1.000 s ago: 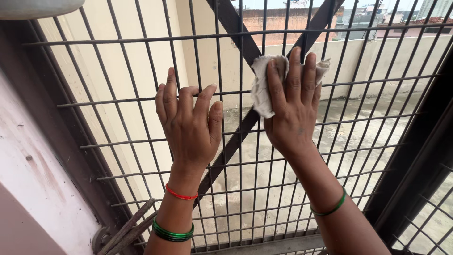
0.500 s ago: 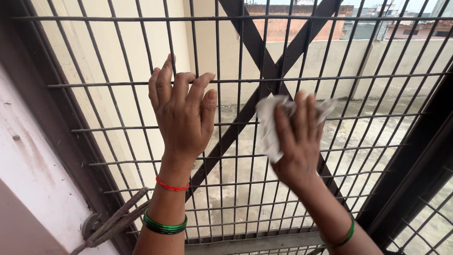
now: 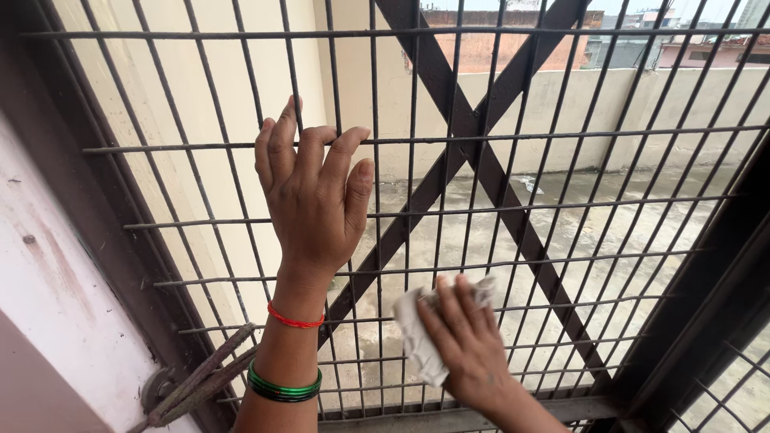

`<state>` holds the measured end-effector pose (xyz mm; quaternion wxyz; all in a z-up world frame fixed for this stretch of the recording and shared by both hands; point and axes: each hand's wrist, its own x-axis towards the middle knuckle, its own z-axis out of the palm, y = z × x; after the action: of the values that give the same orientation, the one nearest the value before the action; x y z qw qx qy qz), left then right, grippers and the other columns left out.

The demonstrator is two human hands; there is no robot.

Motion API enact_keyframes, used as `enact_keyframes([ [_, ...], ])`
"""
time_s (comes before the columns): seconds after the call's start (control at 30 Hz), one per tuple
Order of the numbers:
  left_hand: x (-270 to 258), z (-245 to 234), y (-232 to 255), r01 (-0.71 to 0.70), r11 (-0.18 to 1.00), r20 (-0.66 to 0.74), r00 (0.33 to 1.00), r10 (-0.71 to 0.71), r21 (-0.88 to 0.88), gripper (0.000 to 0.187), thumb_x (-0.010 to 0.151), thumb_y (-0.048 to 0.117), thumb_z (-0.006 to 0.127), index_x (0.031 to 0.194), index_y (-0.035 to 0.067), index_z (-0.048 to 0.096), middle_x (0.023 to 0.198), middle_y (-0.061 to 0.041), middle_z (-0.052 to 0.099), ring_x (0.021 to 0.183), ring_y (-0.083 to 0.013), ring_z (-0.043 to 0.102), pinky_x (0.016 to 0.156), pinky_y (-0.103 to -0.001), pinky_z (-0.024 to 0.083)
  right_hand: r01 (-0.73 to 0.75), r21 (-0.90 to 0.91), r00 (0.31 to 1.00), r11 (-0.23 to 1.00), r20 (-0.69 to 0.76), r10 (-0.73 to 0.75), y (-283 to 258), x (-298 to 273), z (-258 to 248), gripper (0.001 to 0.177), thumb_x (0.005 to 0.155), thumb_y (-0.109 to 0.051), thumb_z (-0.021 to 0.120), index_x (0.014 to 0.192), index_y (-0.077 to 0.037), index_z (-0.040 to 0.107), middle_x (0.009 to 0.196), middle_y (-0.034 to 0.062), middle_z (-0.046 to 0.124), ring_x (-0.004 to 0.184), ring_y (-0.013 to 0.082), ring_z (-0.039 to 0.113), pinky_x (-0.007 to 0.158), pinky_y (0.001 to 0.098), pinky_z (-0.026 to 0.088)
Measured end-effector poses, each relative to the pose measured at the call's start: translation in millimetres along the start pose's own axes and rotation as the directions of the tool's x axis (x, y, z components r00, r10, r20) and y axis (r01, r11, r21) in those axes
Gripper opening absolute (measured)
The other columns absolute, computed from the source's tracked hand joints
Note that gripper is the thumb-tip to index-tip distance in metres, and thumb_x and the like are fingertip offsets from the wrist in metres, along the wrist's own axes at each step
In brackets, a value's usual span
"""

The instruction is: The person wipes a metal window grille with a white cloth. They hold the grille with one hand and scrub the bars with the other, moving systematically across the surface.

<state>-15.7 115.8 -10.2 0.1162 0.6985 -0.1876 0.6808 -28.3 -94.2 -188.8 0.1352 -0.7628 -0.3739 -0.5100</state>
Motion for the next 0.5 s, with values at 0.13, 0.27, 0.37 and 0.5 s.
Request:
enact_keyframes([
  [0.13,-3.2,3.5,-0.2,0.003,1.000,-0.016,1.000,-0.003,0.000,0.043,0.113,0.043,0.037,0.122,0.015,0.070,0.110,-0.006,0.062,0.142,-0.0343,0.042,0.126,-0.055,0.019,-0.272,-0.212,0.915,0.939,-0.359,0.184,78.1,73.1,-45.3,0.052,0.105,-0.012,0.050,0.156,-0.009,0.042,0.167,0.0201,0.024,0.159,0.0327,0.010,0.133,0.0544,0.007],
  [0.27,-3.0,2.7,-0.3,0.006,1.000,-0.008,1.000,-0.006,-0.008,0.044,0.113,0.043,0.037,0.123,0.015,0.070,0.110,-0.006,0.062,0.143,-0.0349,0.042,0.125,-0.056,0.020,-0.357,-0.344,0.896,0.868,-0.388,0.214,87.9,112.2,-25.9,0.053,0.113,-0.022,0.050,0.163,-0.013,0.036,0.169,0.0244,0.017,0.159,0.0334,-0.002,0.129,0.0510,-0.004],
  [0.37,-0.7,2.4,-1.5,0.005,1.000,-0.011,1.000,-0.005,-0.016,0.045,0.113,0.044,0.036,0.123,0.016,0.070,0.111,-0.007,0.062,0.143,-0.0350,0.042,0.125,-0.056,0.020,-0.124,-0.320,0.966,0.939,-0.255,0.041,34.0,89.8,16.6,0.061,0.110,-0.033,0.058,0.162,-0.017,0.029,0.168,0.0206,0.011,0.155,0.0340,-0.008,0.125,0.0532,-0.012],
  [0.5,-4.6,1.0,-1.8,-0.001,1.000,-0.007,1.000,0.001,-0.004,0.044,0.114,0.043,0.036,0.124,0.016,0.070,0.111,-0.007,0.062,0.144,-0.0344,0.042,0.125,-0.056,0.020,0.235,-0.186,0.966,0.954,0.152,-0.209,-27.2,45.5,43.0,0.061,0.092,-0.027,0.061,0.150,-0.014,0.047,0.162,0.0132,0.032,0.153,0.0359,0.008,0.122,0.0536,-0.006],
])
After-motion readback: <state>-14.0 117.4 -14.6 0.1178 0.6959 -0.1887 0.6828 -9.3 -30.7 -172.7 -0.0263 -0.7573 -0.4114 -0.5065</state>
